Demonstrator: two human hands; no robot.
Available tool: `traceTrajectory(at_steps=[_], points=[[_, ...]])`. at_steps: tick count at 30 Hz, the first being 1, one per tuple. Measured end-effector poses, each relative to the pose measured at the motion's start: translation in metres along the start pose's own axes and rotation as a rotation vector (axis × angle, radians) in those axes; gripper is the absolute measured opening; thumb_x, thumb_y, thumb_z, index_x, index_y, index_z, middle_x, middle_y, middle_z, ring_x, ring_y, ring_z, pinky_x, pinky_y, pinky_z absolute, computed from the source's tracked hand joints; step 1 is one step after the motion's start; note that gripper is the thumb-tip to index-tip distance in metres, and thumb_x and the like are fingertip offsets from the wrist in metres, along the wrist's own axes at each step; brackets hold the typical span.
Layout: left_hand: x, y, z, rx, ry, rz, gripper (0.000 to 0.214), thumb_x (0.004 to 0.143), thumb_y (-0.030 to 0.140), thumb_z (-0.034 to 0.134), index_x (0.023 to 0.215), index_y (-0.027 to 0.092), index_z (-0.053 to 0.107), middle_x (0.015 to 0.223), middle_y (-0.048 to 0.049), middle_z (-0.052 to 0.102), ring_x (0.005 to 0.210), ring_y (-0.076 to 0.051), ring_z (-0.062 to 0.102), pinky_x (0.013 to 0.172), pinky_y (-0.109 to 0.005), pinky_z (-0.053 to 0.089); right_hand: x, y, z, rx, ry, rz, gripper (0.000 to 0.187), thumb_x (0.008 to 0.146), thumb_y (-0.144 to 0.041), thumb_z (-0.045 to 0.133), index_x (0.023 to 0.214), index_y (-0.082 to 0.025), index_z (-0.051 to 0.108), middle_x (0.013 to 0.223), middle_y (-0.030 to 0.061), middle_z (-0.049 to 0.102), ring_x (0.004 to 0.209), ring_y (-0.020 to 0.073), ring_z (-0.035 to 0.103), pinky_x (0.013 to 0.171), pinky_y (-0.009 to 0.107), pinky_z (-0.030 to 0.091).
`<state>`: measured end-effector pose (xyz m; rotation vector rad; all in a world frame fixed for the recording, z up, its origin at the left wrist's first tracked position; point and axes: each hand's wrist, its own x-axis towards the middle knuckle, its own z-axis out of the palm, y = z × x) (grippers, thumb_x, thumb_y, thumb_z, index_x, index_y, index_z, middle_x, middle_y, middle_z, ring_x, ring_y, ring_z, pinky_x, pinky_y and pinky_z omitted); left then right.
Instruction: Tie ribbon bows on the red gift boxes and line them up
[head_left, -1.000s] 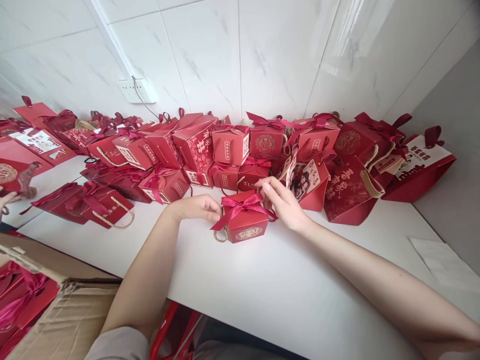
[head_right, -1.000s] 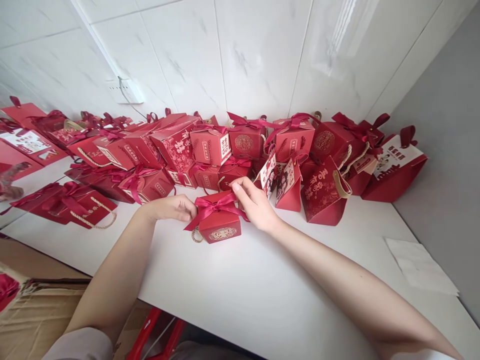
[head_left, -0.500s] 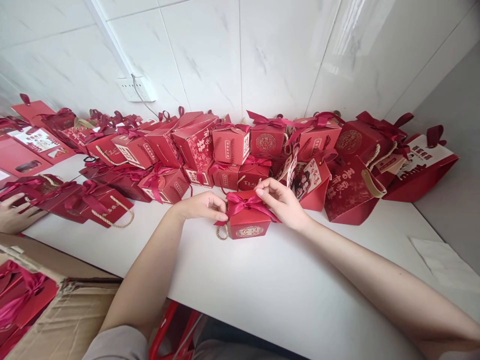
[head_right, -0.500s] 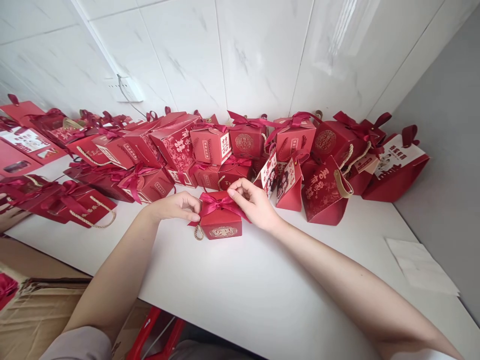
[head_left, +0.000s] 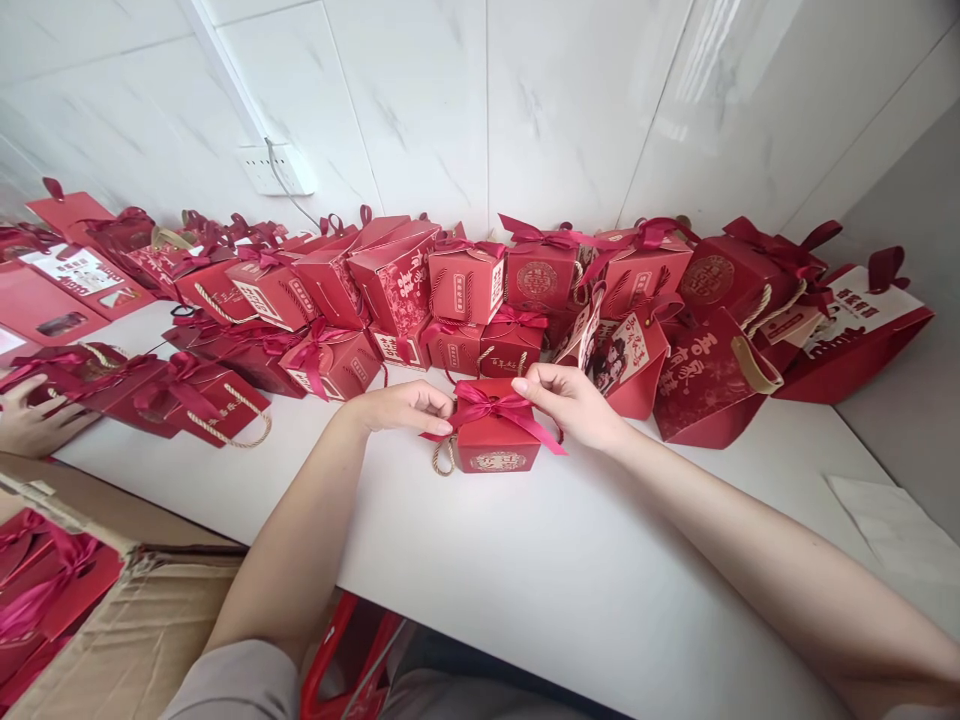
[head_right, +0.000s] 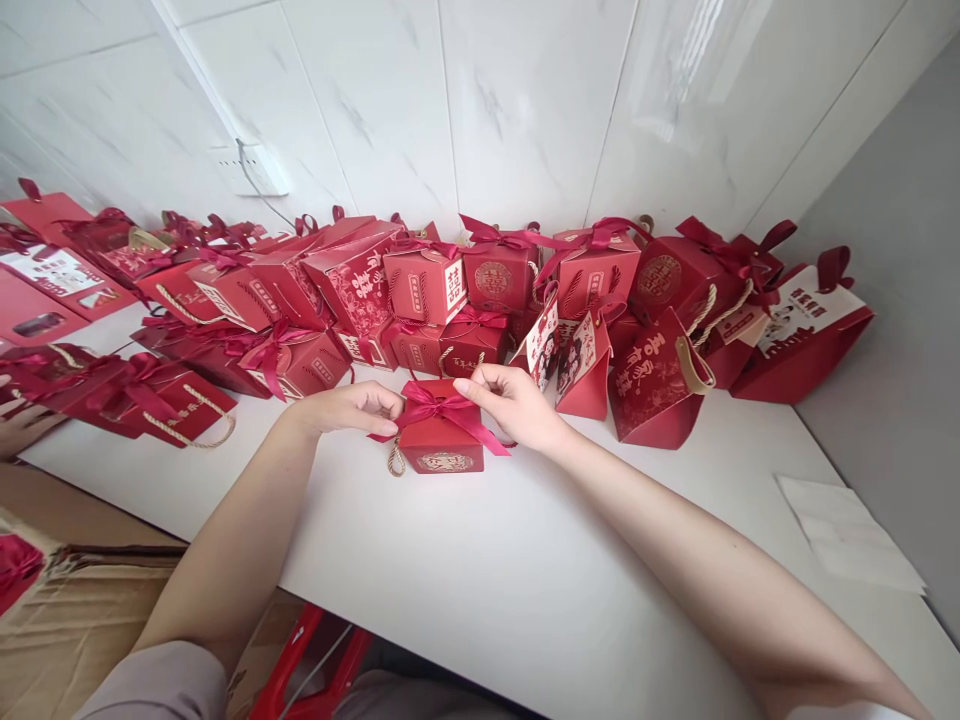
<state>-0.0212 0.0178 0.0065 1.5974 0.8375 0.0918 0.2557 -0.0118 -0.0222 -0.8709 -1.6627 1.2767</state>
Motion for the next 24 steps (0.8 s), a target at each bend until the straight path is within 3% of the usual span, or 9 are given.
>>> traceTrajectory(at_steps=[5, 8, 10, 12, 14, 16, 20, 24], points=[[-0.0003, 0.0020, 0.0020, 0.001, -0.007, 0.020, 0.033, 0.079, 0.038, 0.074, 0.068, 0.014, 0.054, 0.068, 0.0018, 0.050, 0.061, -0.009, 0.046, 0.061, -0.023, 0.038, 0.0011, 0.0027, -0.0021, 0.026, -0.029, 0.021, 0.054, 0.086, -0.061, 0.063, 0.062, -0.022, 0.036, 0.050, -0.0087, 0.029, 0.045, 0.0081, 0.023, 0.047, 0.026, 0.019], [-0.0013, 0.0039, 0.0033, 0.001, -0.015, 0.037, 0.034, 0.080, 0.038, 0.074, 0.068, 0.014, 0.053, 0.068, 0.0020, 0.049, 0.061, -0.009, 0.045, 0.060, -0.023, 0.037, 0.0017, 0.0041, -0.0030, -0.010, 0.011, -0.036, 0.054, 0.087, -0.060, 0.063, 0.060, -0.022, 0.038, 0.056, -0.0058, 0.034, 0.051, 0.0106, 0.032, 0.052, 0.027, 0.029], [-0.0016, 0.0048, 0.0041, 0.004, -0.030, 0.046, 0.034, 0.080, 0.038, 0.074, 0.069, 0.014, 0.054, 0.069, 0.0017, 0.049, 0.061, -0.009, 0.045, 0.060, -0.023, 0.038, 0.0021, 0.0044, -0.0038, -0.066, 0.048, -0.129, 0.053, 0.087, -0.059, 0.064, 0.057, -0.020, 0.044, 0.071, -0.0006, 0.047, 0.067, 0.0149, 0.048, 0.068, 0.031, 0.041], [-0.0015, 0.0052, 0.0045, 0.010, -0.050, 0.049, 0.033, 0.080, 0.039, 0.074, 0.069, 0.014, 0.055, 0.067, 0.0016, 0.050, 0.061, -0.009, 0.045, 0.059, -0.023, 0.037, 0.0023, 0.0044, -0.0046, -0.089, 0.056, -0.185, 0.050, 0.088, -0.057, 0.064, 0.057, -0.020, 0.052, 0.097, 0.0050, 0.058, 0.097, 0.0215, 0.056, 0.091, 0.036, 0.042], [-0.0012, 0.0049, 0.0046, 0.015, -0.061, 0.050, 0.034, 0.081, 0.039, 0.073, 0.069, 0.014, 0.055, 0.067, 0.0012, 0.050, 0.061, -0.010, 0.045, 0.060, -0.023, 0.038, 0.0022, 0.0044, -0.0052, -0.064, 0.007, -0.190, 0.048, 0.090, -0.055, 0.063, 0.058, -0.020, 0.058, 0.118, 0.0072, 0.059, 0.123, 0.0262, 0.050, 0.107, 0.040, 0.034], [-0.0009, 0.0043, 0.0045, 0.019, -0.061, 0.050, 0.033, 0.081, 0.040, 0.073, 0.068, 0.014, 0.056, 0.068, 0.0003, 0.051, 0.062, -0.010, 0.047, 0.061, -0.024, 0.040, 0.0018, 0.0047, -0.0051, 0.001, -0.055, -0.166, 0.048, 0.092, -0.054, 0.061, 0.057, -0.021, 0.062, 0.126, 0.0076, 0.060, 0.135, 0.0275, 0.043, 0.112, 0.041, 0.030], [-0.0013, 0.0037, 0.0050, 0.033, -0.065, 0.049, 0.032, 0.081, 0.039, 0.073, 0.069, 0.014, 0.057, 0.066, 0.0011, 0.051, 0.061, -0.010, 0.046, 0.060, -0.023, 0.039, 0.0002, 0.0044, -0.0021, 0.180, -0.114, -0.074, 0.052, 0.094, -0.053, 0.058, 0.054, -0.021, 0.065, 0.127, 0.0069, 0.064, 0.127, 0.0275, 0.053, 0.108, 0.042, 0.037], [-0.0016, 0.0049, 0.0067, 0.016, -0.092, 0.060, 0.030, 0.080, 0.037, 0.074, 0.070, 0.014, 0.059, 0.067, 0.0017, 0.052, 0.062, -0.010, 0.046, 0.061, -0.022, 0.039, -0.0009, 0.0032, 0.0016, 0.254, -0.111, 0.032, 0.048, 0.087, -0.057, 0.065, 0.056, -0.020, 0.064, 0.110, 0.0082, 0.070, 0.107, 0.0280, 0.063, 0.091, 0.041, 0.050]])
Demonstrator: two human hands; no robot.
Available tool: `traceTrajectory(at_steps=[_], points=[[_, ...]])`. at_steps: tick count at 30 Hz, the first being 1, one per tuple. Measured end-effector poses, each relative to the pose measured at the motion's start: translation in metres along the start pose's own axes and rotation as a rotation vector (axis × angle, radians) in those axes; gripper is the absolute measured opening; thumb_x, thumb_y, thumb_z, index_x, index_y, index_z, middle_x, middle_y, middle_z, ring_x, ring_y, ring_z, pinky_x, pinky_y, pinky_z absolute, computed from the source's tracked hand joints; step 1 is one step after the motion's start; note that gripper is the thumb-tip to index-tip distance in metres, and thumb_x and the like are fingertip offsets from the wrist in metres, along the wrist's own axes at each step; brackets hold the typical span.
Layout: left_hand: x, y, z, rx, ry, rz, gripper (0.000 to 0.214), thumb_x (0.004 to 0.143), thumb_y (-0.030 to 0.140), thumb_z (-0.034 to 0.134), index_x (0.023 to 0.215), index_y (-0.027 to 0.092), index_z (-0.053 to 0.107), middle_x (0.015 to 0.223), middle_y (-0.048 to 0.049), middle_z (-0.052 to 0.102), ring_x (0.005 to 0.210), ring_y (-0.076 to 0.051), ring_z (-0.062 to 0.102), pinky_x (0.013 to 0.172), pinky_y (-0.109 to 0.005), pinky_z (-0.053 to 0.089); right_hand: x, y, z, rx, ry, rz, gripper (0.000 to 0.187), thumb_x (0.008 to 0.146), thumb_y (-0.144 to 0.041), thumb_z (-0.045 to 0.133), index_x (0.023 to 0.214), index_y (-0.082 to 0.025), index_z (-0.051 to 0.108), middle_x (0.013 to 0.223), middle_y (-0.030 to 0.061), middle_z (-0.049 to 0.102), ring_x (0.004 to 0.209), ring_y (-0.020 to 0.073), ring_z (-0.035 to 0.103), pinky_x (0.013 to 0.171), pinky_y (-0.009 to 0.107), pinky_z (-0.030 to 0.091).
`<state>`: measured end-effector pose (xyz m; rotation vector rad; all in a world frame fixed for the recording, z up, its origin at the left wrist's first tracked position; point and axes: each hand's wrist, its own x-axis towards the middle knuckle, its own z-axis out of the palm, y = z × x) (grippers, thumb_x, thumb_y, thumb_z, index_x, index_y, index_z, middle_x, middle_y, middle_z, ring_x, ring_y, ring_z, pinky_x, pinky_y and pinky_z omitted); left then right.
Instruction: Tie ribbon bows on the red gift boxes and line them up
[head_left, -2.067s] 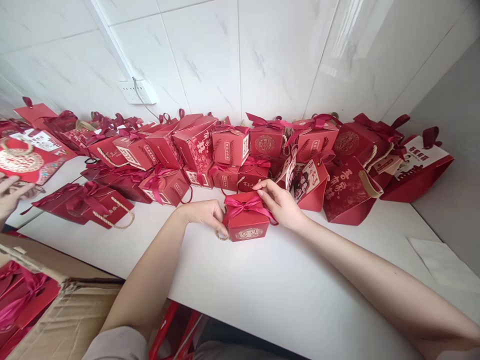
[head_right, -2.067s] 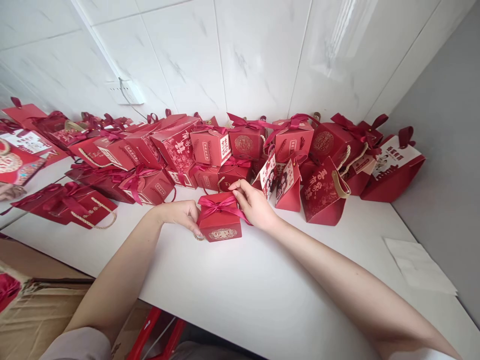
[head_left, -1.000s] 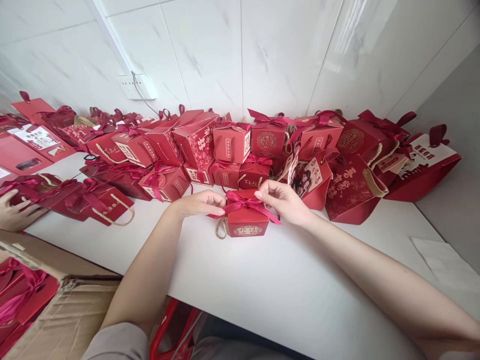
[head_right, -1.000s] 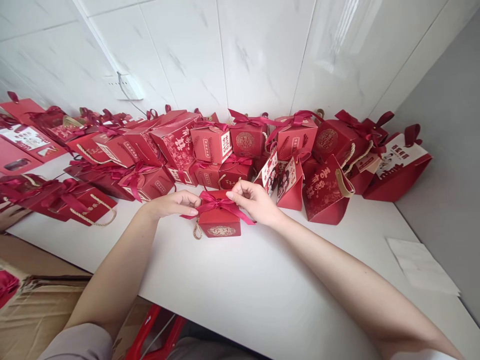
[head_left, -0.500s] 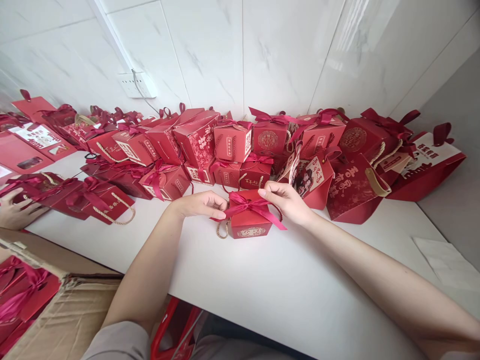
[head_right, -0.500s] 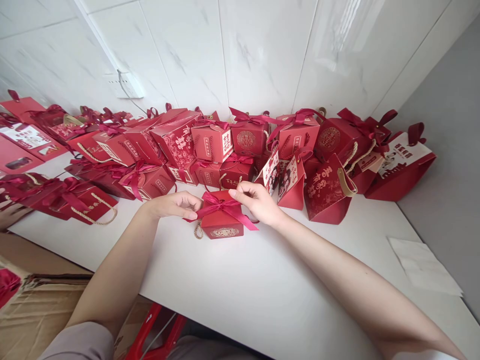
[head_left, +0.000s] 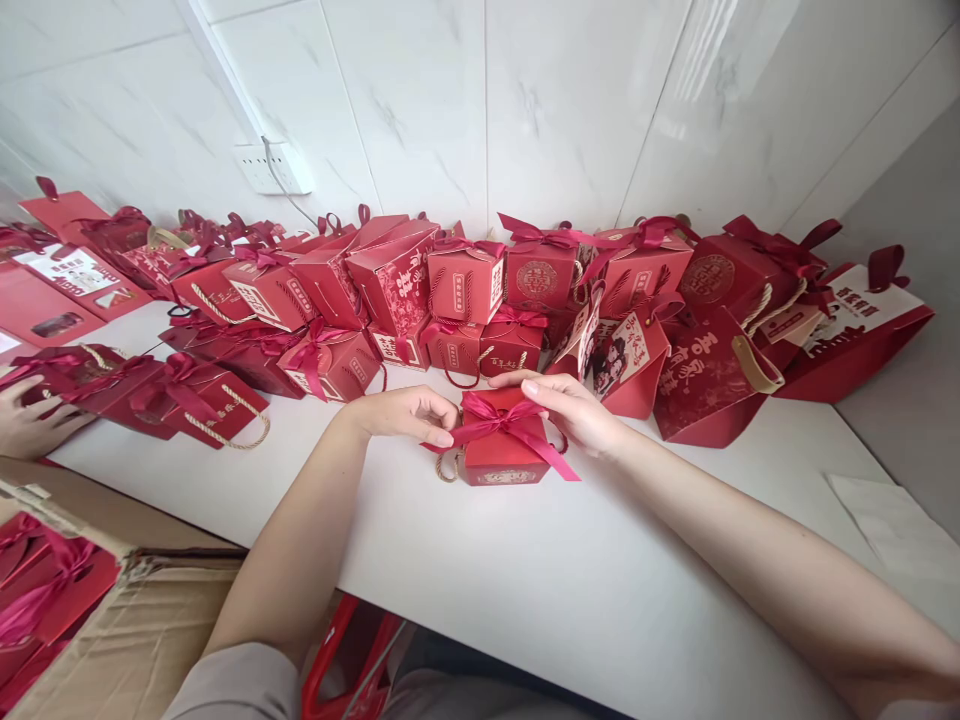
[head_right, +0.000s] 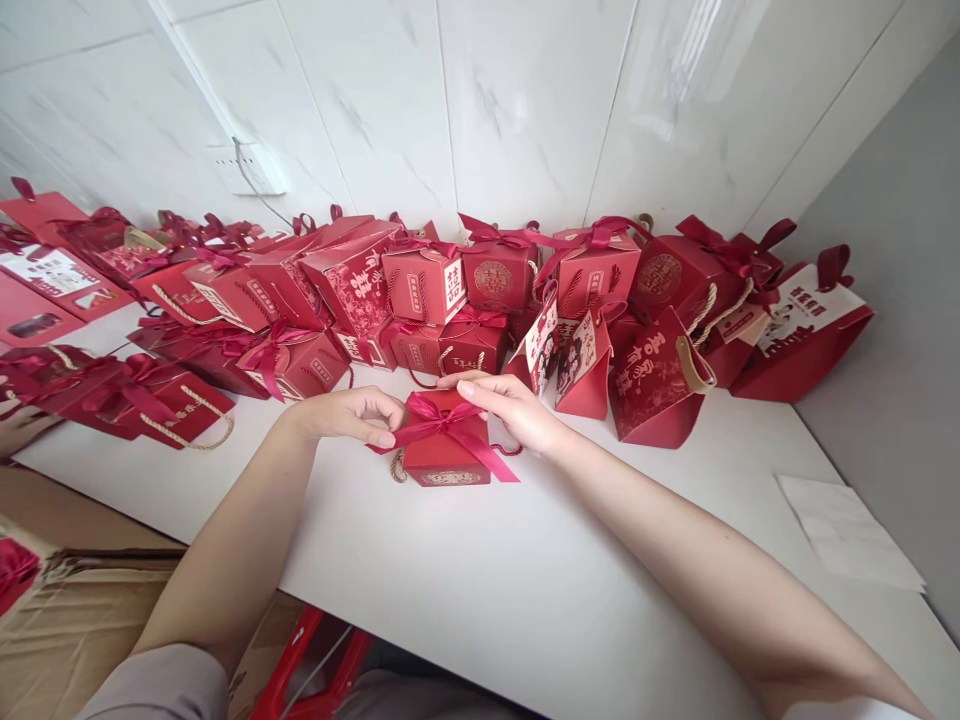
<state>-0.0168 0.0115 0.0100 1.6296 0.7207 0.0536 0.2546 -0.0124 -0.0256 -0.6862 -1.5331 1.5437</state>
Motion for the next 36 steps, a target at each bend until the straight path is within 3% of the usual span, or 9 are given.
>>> traceTrajectory(at_steps=[9, 19, 26, 31, 36], points=[[0.001, 0.001, 0.000, 0.028, -0.018, -0.002, 0.031, 0.079, 0.036, 0.075, 0.067, 0.013, 0.057, 0.064, 0.0020, 0.052, 0.060, -0.009, 0.047, 0.060, -0.022, 0.040, 0.002, 0.014, -0.003, 0.167, -0.023, 0.083, 0.033, 0.086, -0.045, 0.071, 0.067, -0.018, 0.068, 0.123, 0.0060, 0.064, 0.091, 0.0183, 0.063, 0.080, 0.031, 0.050], [-0.001, 0.007, 0.004, 0.081, -0.019, 0.057, 0.034, 0.078, 0.039, 0.075, 0.064, 0.014, 0.056, 0.063, 0.0014, 0.052, 0.059, -0.010, 0.047, 0.059, -0.023, 0.041, 0.003, 0.023, -0.005, 0.133, -0.010, 0.031, 0.039, 0.086, -0.034, 0.071, 0.054, -0.018, 0.054, 0.119, 0.0039, 0.065, 0.100, 0.0196, 0.061, 0.089, 0.033, 0.045], [0.001, -0.002, 0.000, 0.090, -0.048, 0.024, 0.037, 0.083, 0.048, 0.069, 0.073, 0.013, 0.066, 0.070, -0.0024, 0.059, 0.064, -0.012, 0.051, 0.062, -0.024, 0.044, 0.001, 0.016, -0.009, 0.064, -0.044, 0.025, 0.033, 0.089, -0.046, 0.066, 0.073, -0.019, 0.074, 0.125, 0.0070, 0.062, 0.108, 0.0227, 0.061, 0.095, 0.036, 0.044], [0.003, 0.002, 0.004, 0.107, -0.071, 0.068, 0.030, 0.080, 0.042, 0.075, 0.070, 0.013, 0.073, 0.074, -0.0070, 0.066, 0.067, -0.014, 0.058, 0.062, -0.024, 0.048, 0.002, 0.013, -0.009, 0.047, -0.051, 0.027, 0.040, 0.085, -0.045, 0.072, 0.059, -0.018, 0.059, 0.117, 0.0063, 0.065, 0.106, 0.0211, 0.060, 0.096, 0.035, 0.042], [0.004, 0.003, 0.005, 0.131, -0.065, 0.081, 0.022, 0.077, 0.033, 0.078, 0.067, 0.014, 0.075, 0.071, -0.0073, 0.068, 0.070, -0.014, 0.061, 0.062, -0.023, 0.048, 0.003, 0.016, -0.009, 0.061, -0.059, 0.038, 0.041, 0.086, -0.044, 0.071, 0.059, -0.017, 0.056, 0.117, 0.0059, 0.065, 0.103, 0.0198, 0.060, 0.093, 0.033, 0.043]])
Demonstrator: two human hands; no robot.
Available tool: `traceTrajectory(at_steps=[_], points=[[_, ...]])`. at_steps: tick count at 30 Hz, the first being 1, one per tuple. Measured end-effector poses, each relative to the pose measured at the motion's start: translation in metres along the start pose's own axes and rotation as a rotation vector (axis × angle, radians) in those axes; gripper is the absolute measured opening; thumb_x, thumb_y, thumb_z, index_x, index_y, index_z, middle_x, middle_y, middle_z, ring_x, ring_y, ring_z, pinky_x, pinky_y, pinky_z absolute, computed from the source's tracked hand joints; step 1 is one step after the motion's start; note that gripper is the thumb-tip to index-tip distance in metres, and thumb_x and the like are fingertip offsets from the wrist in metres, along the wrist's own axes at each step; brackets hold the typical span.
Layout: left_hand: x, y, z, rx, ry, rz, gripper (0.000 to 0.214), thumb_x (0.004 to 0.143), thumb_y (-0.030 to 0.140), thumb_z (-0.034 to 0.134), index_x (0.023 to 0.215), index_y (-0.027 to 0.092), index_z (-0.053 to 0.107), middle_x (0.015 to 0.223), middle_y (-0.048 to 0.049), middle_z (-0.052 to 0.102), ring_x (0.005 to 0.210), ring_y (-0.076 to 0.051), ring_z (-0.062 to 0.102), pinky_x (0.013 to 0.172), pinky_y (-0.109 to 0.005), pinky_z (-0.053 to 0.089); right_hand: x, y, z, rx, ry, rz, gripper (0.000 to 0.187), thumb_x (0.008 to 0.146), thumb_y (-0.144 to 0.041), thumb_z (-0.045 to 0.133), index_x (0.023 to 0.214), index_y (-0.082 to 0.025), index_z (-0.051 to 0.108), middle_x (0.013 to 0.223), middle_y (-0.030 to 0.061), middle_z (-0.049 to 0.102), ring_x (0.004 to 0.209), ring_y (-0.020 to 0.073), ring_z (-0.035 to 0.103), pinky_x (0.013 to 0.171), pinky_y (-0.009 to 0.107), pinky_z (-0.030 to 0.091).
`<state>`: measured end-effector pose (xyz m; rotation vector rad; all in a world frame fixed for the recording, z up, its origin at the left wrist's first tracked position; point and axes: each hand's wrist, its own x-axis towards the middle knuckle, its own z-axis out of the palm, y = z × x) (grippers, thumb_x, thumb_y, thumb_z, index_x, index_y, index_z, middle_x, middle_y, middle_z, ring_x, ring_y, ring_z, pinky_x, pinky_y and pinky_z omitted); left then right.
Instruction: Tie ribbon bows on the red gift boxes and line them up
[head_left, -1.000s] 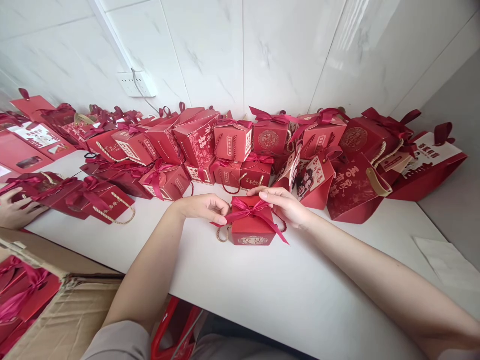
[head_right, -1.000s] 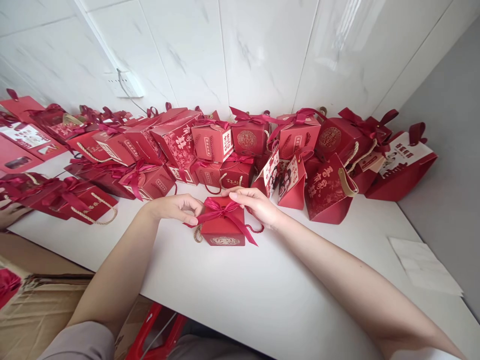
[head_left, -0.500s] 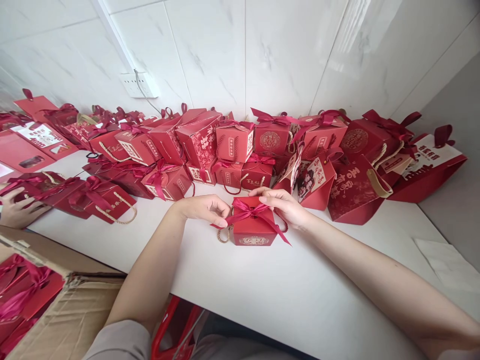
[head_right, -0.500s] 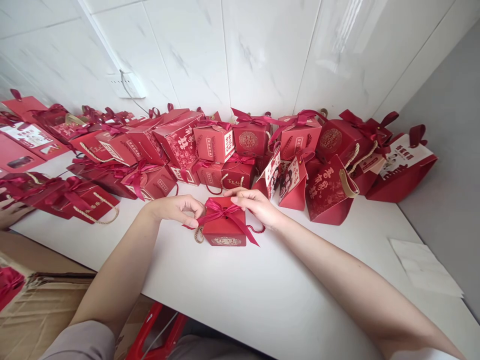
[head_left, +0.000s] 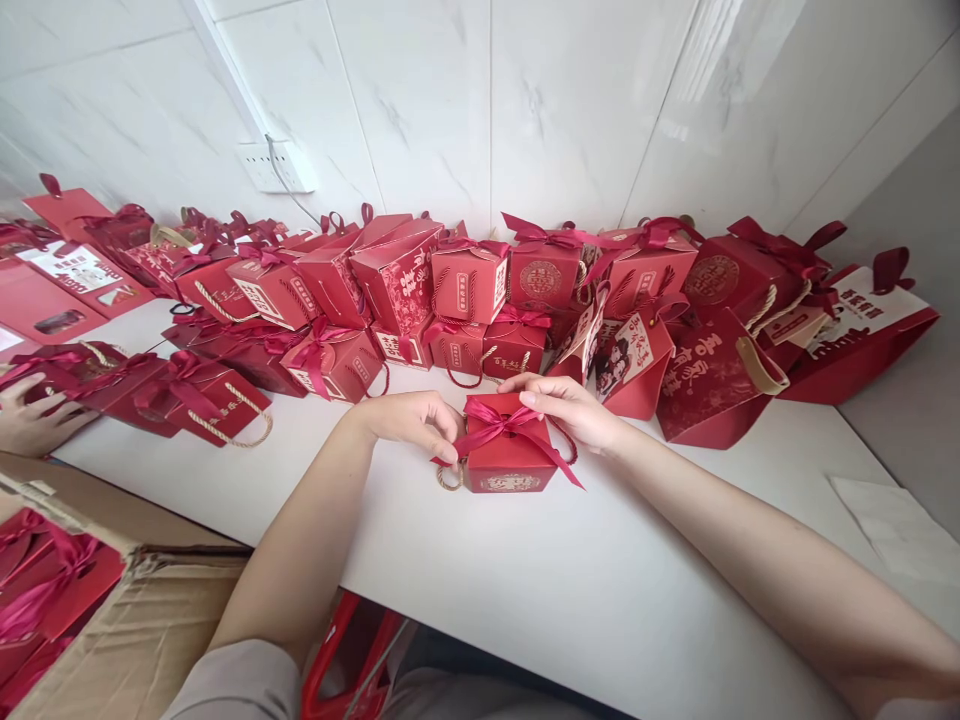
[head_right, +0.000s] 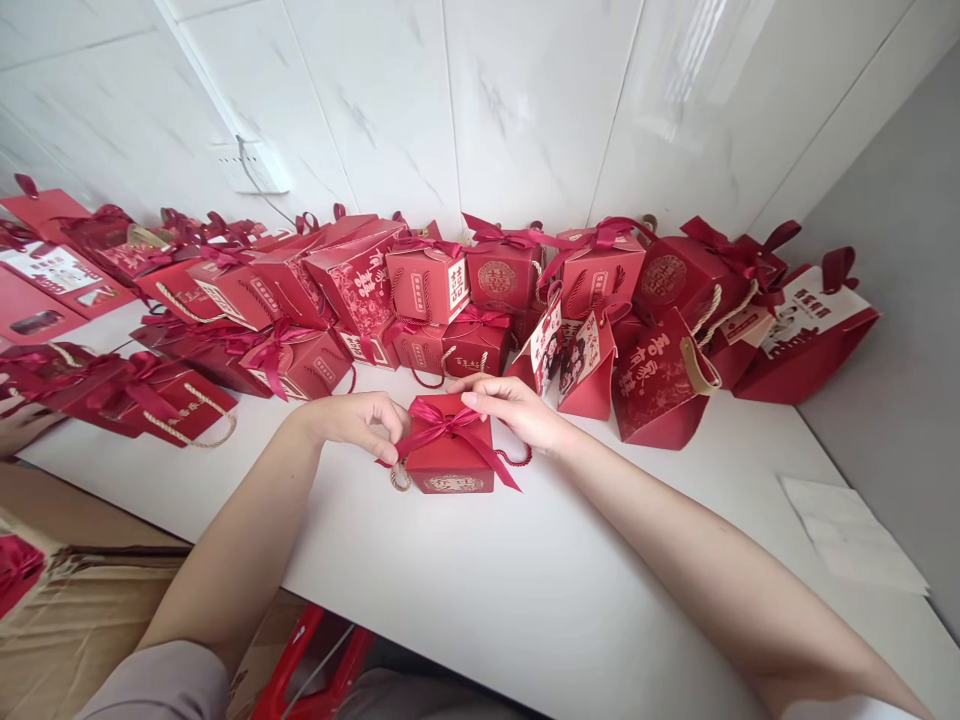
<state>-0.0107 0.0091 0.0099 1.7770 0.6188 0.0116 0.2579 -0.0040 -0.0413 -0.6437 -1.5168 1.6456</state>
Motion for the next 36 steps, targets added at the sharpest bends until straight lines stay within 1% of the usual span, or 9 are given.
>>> traceTrajectory(at_steps=[4, 7, 10, 14, 16, 20, 22, 27, 36], points=[[0.001, -0.004, 0.001, 0.019, -0.004, -0.071, 0.019, 0.072, 0.033, 0.083, 0.066, 0.016, 0.076, 0.070, -0.0062, 0.070, 0.070, -0.015, 0.063, 0.061, -0.023, 0.049, -0.001, 0.004, 0.001, 0.073, 0.011, 0.010, 0.032, 0.087, -0.044, 0.069, 0.068, -0.018, 0.066, 0.119, 0.0053, 0.065, 0.095, 0.0186, 0.062, 0.087, 0.031, 0.046], [0.003, -0.007, 0.003, 0.005, -0.021, -0.085, 0.020, 0.070, 0.035, 0.084, 0.066, 0.017, 0.077, 0.072, -0.0062, 0.071, 0.068, -0.015, 0.065, 0.060, -0.024, 0.049, -0.001, 0.005, 0.003, 0.134, 0.014, 0.014, 0.037, 0.090, -0.048, 0.064, 0.067, -0.019, 0.064, 0.113, 0.0047, 0.067, 0.091, 0.0190, 0.063, 0.085, 0.032, 0.047], [0.002, -0.006, 0.003, 0.022, -0.037, -0.090, 0.022, 0.068, 0.035, 0.084, 0.064, 0.016, 0.075, 0.072, -0.0062, 0.070, 0.069, -0.016, 0.064, 0.061, -0.025, 0.049, 0.000, 0.003, 0.006, 0.163, 0.021, 0.015, 0.049, 0.092, -0.055, 0.057, 0.059, -0.019, 0.055, 0.111, 0.0058, 0.068, 0.099, 0.0226, 0.063, 0.087, 0.034, 0.047], [-0.010, 0.001, -0.004, 0.070, -0.044, -0.162, 0.031, 0.073, 0.042, 0.080, 0.073, 0.014, 0.069, 0.077, -0.0044, 0.067, 0.070, -0.014, 0.060, 0.064, -0.024, 0.047, 0.000, 0.000, 0.008, 0.177, 0.044, -0.017, 0.048, 0.093, -0.056, 0.055, 0.061, -0.020, 0.054, 0.114, 0.0064, 0.067, 0.112, 0.0263, 0.059, 0.089, 0.036, 0.045], [-0.014, 0.006, -0.005, 0.070, 0.154, -0.143, 0.033, 0.080, 0.047, 0.072, 0.083, 0.015, 0.065, 0.081, -0.0023, 0.064, 0.073, -0.013, 0.057, 0.067, -0.024, 0.046, 0.000, 0.001, 0.008, 0.173, 0.049, -0.033, 0.046, 0.093, -0.054, 0.056, 0.062, -0.020, 0.056, 0.116, 0.0065, 0.067, 0.112, 0.0269, 0.059, 0.090, 0.036, 0.045], [-0.003, 0.018, 0.008, 0.115, 0.786, 0.099, 0.028, 0.087, 0.045, 0.064, 0.089, 0.018, 0.060, 0.089, -0.0013, 0.060, 0.081, -0.014, 0.055, 0.075, -0.025, 0.044, 0.000, 0.003, 0.007, 0.156, 0.057, -0.056, 0.048, 0.094, -0.054, 0.054, 0.060, -0.020, 0.056, 0.117, 0.0066, 0.067, 0.115, 0.0278, 0.058, 0.095, 0.038, 0.043], [0.009, 0.024, 0.022, 0.180, 0.909, 0.235, 0.023, 0.086, 0.041, 0.065, 0.087, 0.018, 0.062, 0.097, -0.0036, 0.060, 0.092, -0.017, 0.058, 0.081, -0.028, 0.046, 0.001, 0.004, 0.006, 0.147, 0.055, -0.070, 0.050, 0.095, -0.054, 0.052, 0.059, -0.020, 0.058, 0.116, 0.0061, 0.067, 0.120, 0.0281, 0.055, 0.100, 0.038, 0.040], [0.029, 0.032, 0.048, 0.370, 0.777, 0.247, 0.012, 0.086, 0.032, 0.066, 0.088, 0.021, 0.069, 0.122, -0.0069, 0.056, 0.118, -0.023, 0.057, 0.108, -0.040, 0.041, 0.002, 0.005, 0.005, 0.151, 0.025, -0.130, 0.048, 0.097, -0.050, 0.050, 0.060, -0.022, 0.063, 0.110, 0.0047, 0.068, 0.124, 0.0265, 0.053, 0.107, 0.037, 0.036], [0.028, 0.032, 0.050, 0.446, 0.691, 0.143, 0.009, 0.084, 0.029, 0.066, 0.081, 0.020, 0.067, 0.138, -0.0059, 0.050, 0.128, -0.025, 0.052, 0.114, -0.044, 0.037, 0.002, 0.007, 0.006, 0.156, 0.025, -0.087, 0.043, 0.091, -0.048, 0.062, 0.059, -0.021, 0.059, 0.112, 0.0041, 0.068, 0.122, 0.0270, 0.053, 0.106, 0.037, 0.036]])
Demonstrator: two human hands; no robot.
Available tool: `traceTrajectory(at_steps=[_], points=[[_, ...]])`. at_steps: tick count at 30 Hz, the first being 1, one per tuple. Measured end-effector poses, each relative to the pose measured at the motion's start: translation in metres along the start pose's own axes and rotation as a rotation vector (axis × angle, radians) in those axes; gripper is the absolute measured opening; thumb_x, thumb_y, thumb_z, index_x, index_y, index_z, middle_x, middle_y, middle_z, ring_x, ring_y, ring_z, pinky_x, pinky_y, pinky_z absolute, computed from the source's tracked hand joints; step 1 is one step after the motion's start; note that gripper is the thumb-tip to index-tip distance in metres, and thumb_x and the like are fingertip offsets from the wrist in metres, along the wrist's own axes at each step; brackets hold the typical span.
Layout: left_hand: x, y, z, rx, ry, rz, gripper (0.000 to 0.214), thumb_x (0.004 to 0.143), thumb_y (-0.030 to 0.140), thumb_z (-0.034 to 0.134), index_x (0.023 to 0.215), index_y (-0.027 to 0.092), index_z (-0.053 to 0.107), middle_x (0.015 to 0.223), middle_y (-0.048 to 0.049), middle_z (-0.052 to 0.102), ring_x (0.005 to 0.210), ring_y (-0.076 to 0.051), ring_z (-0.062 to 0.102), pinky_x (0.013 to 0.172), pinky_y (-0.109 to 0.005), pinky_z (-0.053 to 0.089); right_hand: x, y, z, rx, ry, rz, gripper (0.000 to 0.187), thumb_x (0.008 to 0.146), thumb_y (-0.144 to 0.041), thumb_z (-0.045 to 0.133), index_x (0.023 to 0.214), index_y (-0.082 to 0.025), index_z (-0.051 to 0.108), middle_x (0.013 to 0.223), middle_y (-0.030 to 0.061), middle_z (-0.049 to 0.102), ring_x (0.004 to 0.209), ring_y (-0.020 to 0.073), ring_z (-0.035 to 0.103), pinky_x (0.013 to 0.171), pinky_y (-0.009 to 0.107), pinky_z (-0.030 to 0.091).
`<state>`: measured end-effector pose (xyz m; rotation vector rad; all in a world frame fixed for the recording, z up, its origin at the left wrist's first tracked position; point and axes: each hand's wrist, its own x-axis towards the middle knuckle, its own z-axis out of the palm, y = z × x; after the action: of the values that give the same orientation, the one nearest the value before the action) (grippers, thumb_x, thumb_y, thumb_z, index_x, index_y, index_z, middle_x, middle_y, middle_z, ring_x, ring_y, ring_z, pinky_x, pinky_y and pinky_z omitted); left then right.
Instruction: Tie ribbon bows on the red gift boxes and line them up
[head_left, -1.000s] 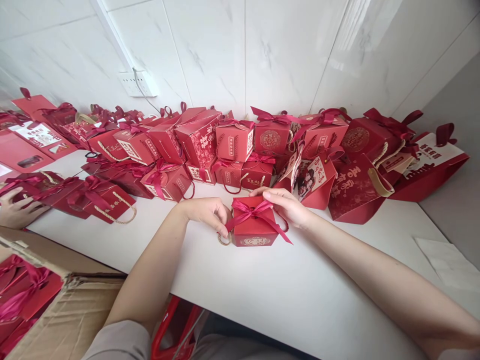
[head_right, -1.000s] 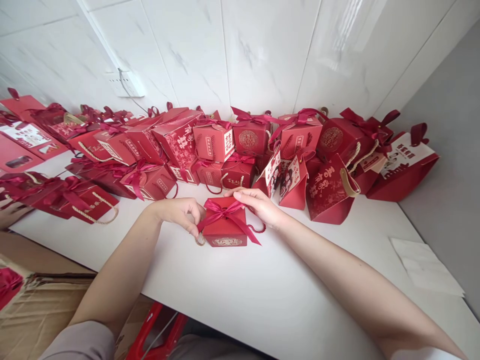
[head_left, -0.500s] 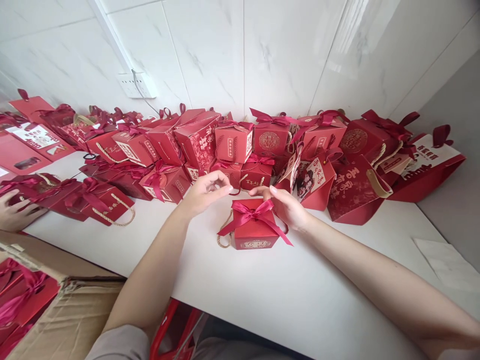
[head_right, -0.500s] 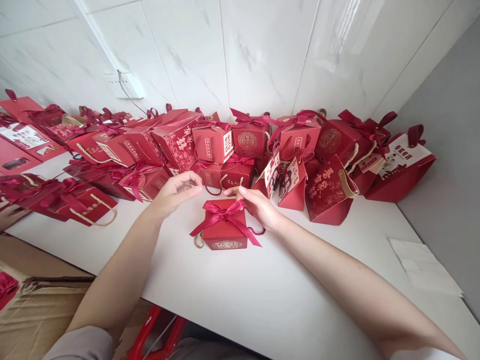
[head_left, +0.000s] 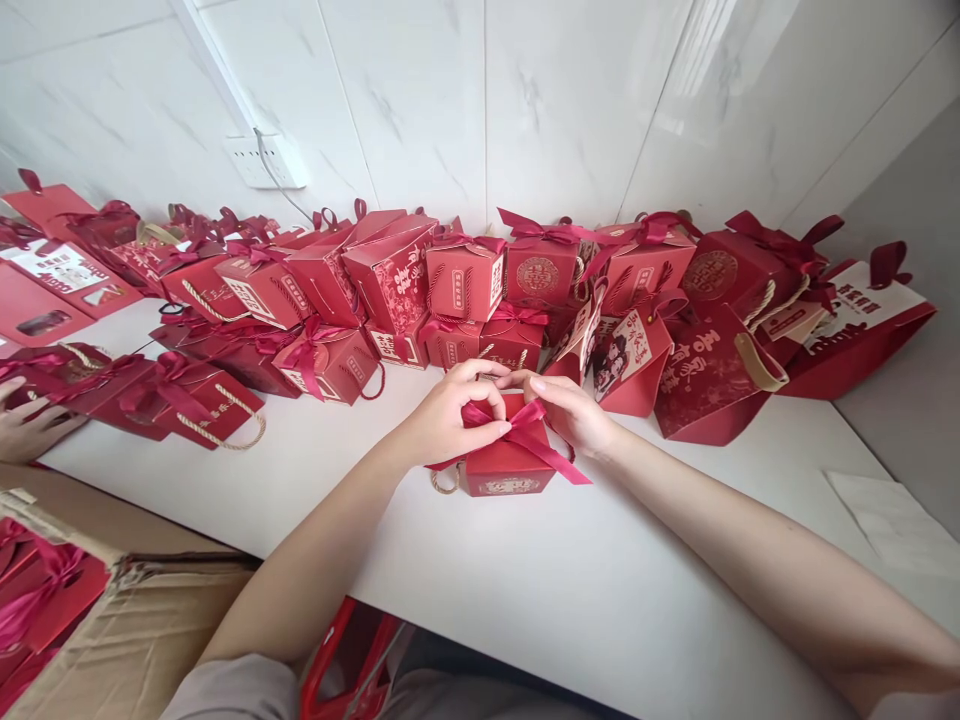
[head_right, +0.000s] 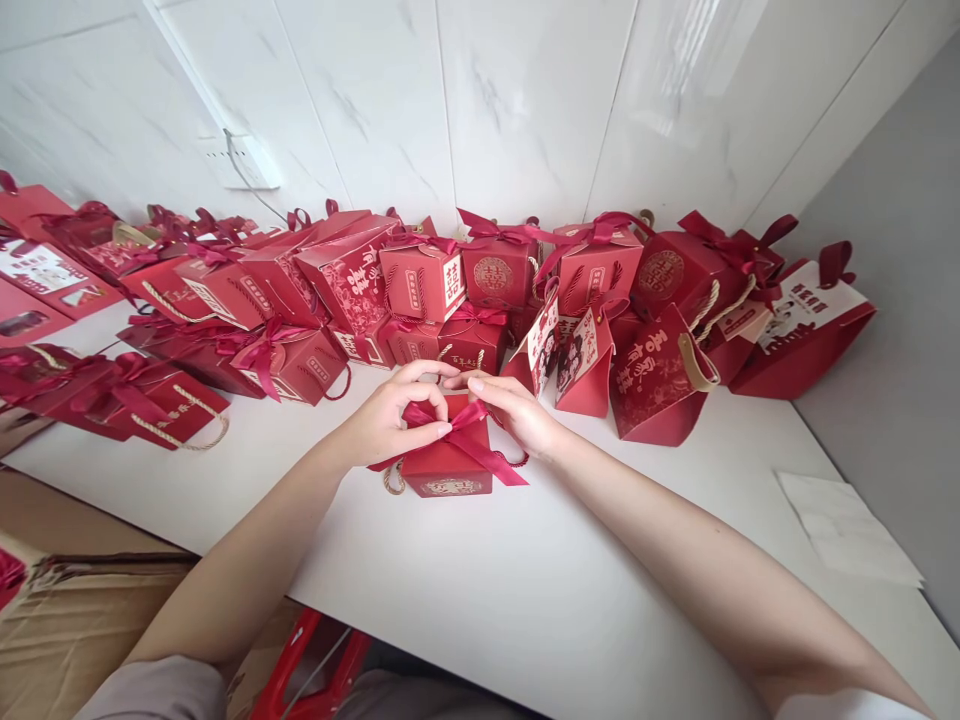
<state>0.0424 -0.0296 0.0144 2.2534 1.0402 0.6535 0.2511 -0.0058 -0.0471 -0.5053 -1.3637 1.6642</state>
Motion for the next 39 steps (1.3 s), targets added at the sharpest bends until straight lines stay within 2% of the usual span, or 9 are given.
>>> traceTrajectory(at_steps=[7, 10, 15, 20, 23, 26, 30, 35, 39], points=[[0.001, 0.001, -0.001, -0.057, -0.049, 0.001, 0.008, 0.083, 0.027, 0.067, 0.079, 0.019, 0.066, 0.134, -0.0061, 0.051, 0.127, -0.025, 0.053, 0.113, -0.042, 0.039, 0.000, 0.002, 0.004, 0.075, 0.010, 0.067, 0.045, 0.092, -0.050, 0.058, 0.059, -0.020, 0.056, 0.112, 0.0050, 0.069, 0.105, 0.0254, 0.059, 0.098, 0.037, 0.040], [0.001, -0.003, -0.005, -0.118, -0.089, 0.012, 0.008, 0.082, 0.028, 0.068, 0.081, 0.019, 0.066, 0.136, -0.0070, 0.050, 0.129, -0.025, 0.052, 0.114, -0.042, 0.038, 0.000, 0.002, 0.005, 0.066, 0.009, 0.070, 0.044, 0.091, -0.050, 0.060, 0.059, -0.020, 0.056, 0.113, 0.0048, 0.069, 0.106, 0.0259, 0.059, 0.096, 0.036, 0.040], [0.002, -0.023, -0.018, -0.392, -0.196, 0.036, 0.022, 0.085, 0.029, 0.064, 0.105, 0.022, 0.060, 0.139, -0.0093, 0.051, 0.131, -0.027, 0.051, 0.112, -0.047, 0.039, 0.000, 0.003, 0.002, 0.025, -0.011, 0.048, 0.042, 0.093, -0.050, 0.057, 0.063, -0.020, 0.059, 0.113, 0.0062, 0.069, 0.114, 0.0276, 0.055, 0.098, 0.037, 0.037], [0.004, -0.043, -0.025, -0.569, -0.269, 0.056, 0.021, 0.081, 0.033, 0.060, 0.098, 0.019, 0.061, 0.142, -0.0123, 0.050, 0.132, -0.034, 0.049, 0.112, -0.055, 0.037, -0.001, 0.003, 0.002, 0.001, -0.003, 0.046, 0.043, 0.092, -0.053, 0.057, 0.065, -0.020, 0.062, 0.112, 0.0069, 0.069, 0.112, 0.0279, 0.056, 0.099, 0.038, 0.037], [0.005, -0.048, -0.024, -0.576, -0.264, 0.053, 0.016, 0.075, 0.030, 0.063, 0.087, 0.018, 0.063, 0.144, -0.0119, 0.048, 0.135, -0.036, 0.045, 0.115, -0.058, 0.031, -0.001, 0.002, 0.004, -0.005, -0.005, 0.040, 0.043, 0.092, -0.054, 0.056, 0.067, -0.020, 0.063, 0.113, 0.0069, 0.069, 0.112, 0.0276, 0.056, 0.098, 0.037, 0.038], [0.005, -0.049, -0.023, -0.601, -0.258, 0.053, 0.011, 0.075, 0.027, 0.062, 0.075, 0.017, 0.063, 0.145, -0.0113, 0.048, 0.134, -0.036, 0.046, 0.117, -0.058, 0.029, 0.000, 0.001, 0.005, 0.004, -0.010, 0.051, 0.044, 0.094, -0.055, 0.054, 0.067, -0.020, 0.062, 0.113, 0.0066, 0.069, 0.108, 0.0267, 0.057, 0.098, 0.038, 0.039], [0.006, -0.046, -0.022, -0.623, -0.205, 0.032, 0.023, 0.081, 0.033, 0.057, 0.067, 0.016, 0.060, 0.141, -0.0113, 0.054, 0.130, -0.036, 0.050, 0.117, -0.056, 0.031, 0.000, 0.003, 0.007, 0.025, -0.029, 0.040, 0.047, 0.095, -0.056, 0.049, 0.066, -0.020, 0.061, 0.111, 0.0072, 0.069, 0.113, 0.0277, 0.056, 0.102, 0.039, 0.037], [0.006, -0.036, -0.021, -0.474, -0.156, -0.047, 0.032, 0.087, 0.040, 0.055, 0.064, 0.017, 0.050, 0.135, -0.0113, 0.058, 0.124, -0.033, 0.055, 0.112, -0.052, 0.037, -0.001, 0.004, 0.010, 0.050, -0.045, 0.019, 0.046, 0.094, -0.058, 0.053, 0.067, -0.021, 0.063, 0.114, 0.0061, 0.068, 0.126, 0.0279, 0.050, 0.109, 0.039, 0.033], [0.006, -0.030, -0.017, -0.316, -0.146, -0.076, 0.036, 0.079, 0.039, 0.070, 0.067, 0.017, 0.044, 0.133, -0.0119, 0.057, 0.127, -0.030, 0.053, 0.111, -0.052, 0.036, -0.001, 0.002, 0.012, 0.077, -0.049, 0.043, 0.047, 0.091, -0.060, 0.056, 0.066, -0.021, 0.061, 0.115, 0.0053, 0.067, 0.125, 0.0280, 0.052, 0.108, 0.040, 0.035]])
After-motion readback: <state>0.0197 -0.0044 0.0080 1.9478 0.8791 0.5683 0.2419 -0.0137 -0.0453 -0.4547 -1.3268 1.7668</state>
